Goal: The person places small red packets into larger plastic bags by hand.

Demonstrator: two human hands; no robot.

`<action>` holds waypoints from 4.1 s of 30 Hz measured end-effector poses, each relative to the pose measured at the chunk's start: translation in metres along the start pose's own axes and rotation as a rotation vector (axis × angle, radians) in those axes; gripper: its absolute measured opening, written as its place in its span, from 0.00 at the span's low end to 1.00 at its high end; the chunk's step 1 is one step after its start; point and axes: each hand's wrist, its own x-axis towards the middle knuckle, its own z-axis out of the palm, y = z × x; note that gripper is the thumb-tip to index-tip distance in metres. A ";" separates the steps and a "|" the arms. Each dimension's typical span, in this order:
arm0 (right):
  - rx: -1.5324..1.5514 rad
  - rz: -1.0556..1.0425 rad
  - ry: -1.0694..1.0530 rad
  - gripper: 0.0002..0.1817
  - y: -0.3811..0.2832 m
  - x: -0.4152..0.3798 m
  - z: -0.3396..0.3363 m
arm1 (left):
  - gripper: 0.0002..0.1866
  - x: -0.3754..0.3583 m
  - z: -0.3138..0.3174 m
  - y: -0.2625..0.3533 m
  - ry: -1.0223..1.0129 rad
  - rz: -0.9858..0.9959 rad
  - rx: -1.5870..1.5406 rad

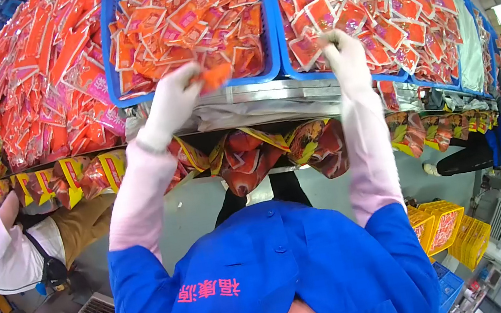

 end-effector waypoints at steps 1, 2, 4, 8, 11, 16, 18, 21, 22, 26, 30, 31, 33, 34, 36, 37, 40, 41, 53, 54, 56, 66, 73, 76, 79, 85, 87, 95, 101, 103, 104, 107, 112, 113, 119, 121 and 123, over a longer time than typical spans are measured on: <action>0.003 0.003 -0.151 0.10 -0.012 -0.022 -0.002 | 0.09 -0.028 -0.009 0.003 -0.012 0.028 -0.120; 0.000 -0.073 -0.252 0.09 -0.005 -0.034 0.010 | 0.08 -0.057 -0.018 0.018 -0.035 -0.093 -0.146; -0.475 -0.230 -0.110 0.16 0.005 -0.027 0.034 | 0.09 -0.095 -0.017 0.021 -0.024 -0.213 -0.345; -0.400 -0.054 -0.357 0.34 0.066 0.047 0.040 | 0.09 -0.131 -0.002 0.010 0.040 -0.278 -0.417; -0.688 -0.197 -0.207 0.34 0.089 0.063 0.032 | 0.09 -0.155 0.001 0.015 0.166 -0.296 -0.584; -0.833 -0.022 0.042 0.28 0.099 0.105 0.042 | 0.17 -0.169 0.031 0.017 -0.117 -0.048 0.382; -0.866 0.055 0.039 0.22 0.096 0.115 0.039 | 0.25 -0.175 0.048 0.010 -0.202 0.038 0.579; 0.023 -0.121 -0.086 0.16 -0.036 0.002 0.031 | 0.30 -0.190 0.039 0.009 -0.057 0.127 0.495; 0.188 -0.120 -0.269 0.20 -0.087 -0.040 0.040 | 0.26 -0.201 0.033 0.005 -0.188 0.094 0.625; -0.764 -0.561 -1.165 0.13 -0.117 -0.135 0.171 | 0.09 -0.217 0.041 -0.031 -0.140 0.141 0.765; -1.007 -0.455 -1.214 0.12 -0.012 -0.144 0.338 | 0.06 -0.219 0.042 -0.040 -0.153 0.184 0.797; -1.006 -0.452 -1.202 0.11 -0.006 -0.142 0.346 | 0.06 -0.219 0.044 -0.044 -0.135 0.176 0.757; -0.956 -0.538 -1.156 0.11 -0.026 -0.143 0.326 | 0.06 -0.216 0.026 -0.049 -0.199 0.163 0.807; -0.884 -0.616 -1.114 0.11 -0.053 -0.144 0.294 | 0.08 -0.212 0.012 -0.045 -0.277 0.093 0.796; -0.529 -0.617 -0.961 0.11 -0.097 -0.131 0.208 | 0.11 -0.186 -0.026 -0.013 -0.353 -0.043 0.600; -0.313 -0.586 -0.872 0.11 -0.117 -0.122 0.162 | 0.11 -0.165 -0.040 -0.001 -0.291 -0.053 0.542; -0.456 -0.469 -0.132 0.11 -0.068 -0.040 0.091 | 0.08 -0.079 -0.043 -0.009 0.188 0.128 0.514; -0.610 -0.300 0.019 0.15 -0.065 -0.012 0.074 | 0.09 -0.038 -0.034 -0.032 0.230 0.159 0.565; -0.867 -0.083 0.371 0.19 0.112 0.115 0.046 | 0.09 0.002 -0.027 -0.048 0.240 -0.175 0.411; -0.806 -0.121 0.398 0.19 0.120 0.126 0.048 | 0.09 -0.017 -0.032 -0.032 0.230 -0.210 0.422; -0.864 -0.020 0.145 0.19 0.115 0.133 0.040 | 0.10 -0.051 -0.041 0.003 0.257 -0.170 0.143; 0.222 -0.189 -0.213 0.13 -0.048 -0.029 0.042 | 0.14 -0.209 0.047 -0.015 -0.071 -0.156 0.621; -0.030 -0.611 -0.804 0.09 -0.063 -0.139 0.231 | 0.18 -0.239 0.029 -0.019 0.067 -0.024 0.653; -0.210 -0.528 -0.835 0.08 -0.078 -0.133 0.253 | 0.08 -0.249 0.028 -0.039 -0.037 -0.107 0.743; -0.884 -0.975 -0.784 0.09 -0.094 -0.135 0.257 | 0.06 -0.243 0.013 -0.041 0.005 -0.007 0.739; -1.190 -0.542 -1.330 0.13 -0.014 -0.133 0.425 | 0.09 -0.244 0.024 -0.057 -0.012 0.037 0.740; -1.168 -0.438 -1.247 0.13 -0.029 -0.139 0.420 | 0.10 -0.245 0.013 -0.060 -0.101 -0.082 0.743; 0.347 -0.098 -1.041 0.15 -0.127 -0.006 0.214 | 0.18 -0.226 0.001 -0.130 -0.419 -0.077 1.100; -0.431 -0.451 -0.715 0.17 -0.062 0.046 0.255 | 0.24 -0.210 -0.026 -0.117 -0.343 -0.256 1.113; -0.386 -0.389 -0.562 0.13 -0.065 0.045 0.242 | 0.19 -0.203 -0.054 -0.060 -0.335 -0.300 0.955; -0.209 -0.330 -0.619 0.15 -0.083 0.031 0.212 | 0.19 -0.194 -0.059 -0.033 -0.348 -0.274 0.943; 0.354 -0.261 -0.774 0.15 -0.096 -0.018 0.149 | 0.28 -0.180 -0.023 0.025 -0.162 0.151 0.374; -0.106 -0.244 -1.075 0.10 -0.029 -0.105 0.161 | 0.15 -0.187 0.068 -0.028 -0.094 0.143 0.491; -0.600 -0.289 -1.096 0.09 -0.039 -0.116 0.175 | 0.10 -0.183 0.054 -0.019 -0.126 0.226 0.553; -1.103 -0.153 -1.152 0.16 0.024 -0.144 0.302 | 0.01 -0.192 0.066 -0.019 -0.105 0.423 0.502; -1.086 -0.206 -1.148 0.16 0.022 -0.142 0.309 | 0.02 -0.198 0.056 -0.025 -0.099 0.308 0.475; -1.006 -0.317 -1.192 0.17 0.001 -0.134 0.291 | 0.01 -0.195 0.044 -0.012 -0.013 0.281 0.508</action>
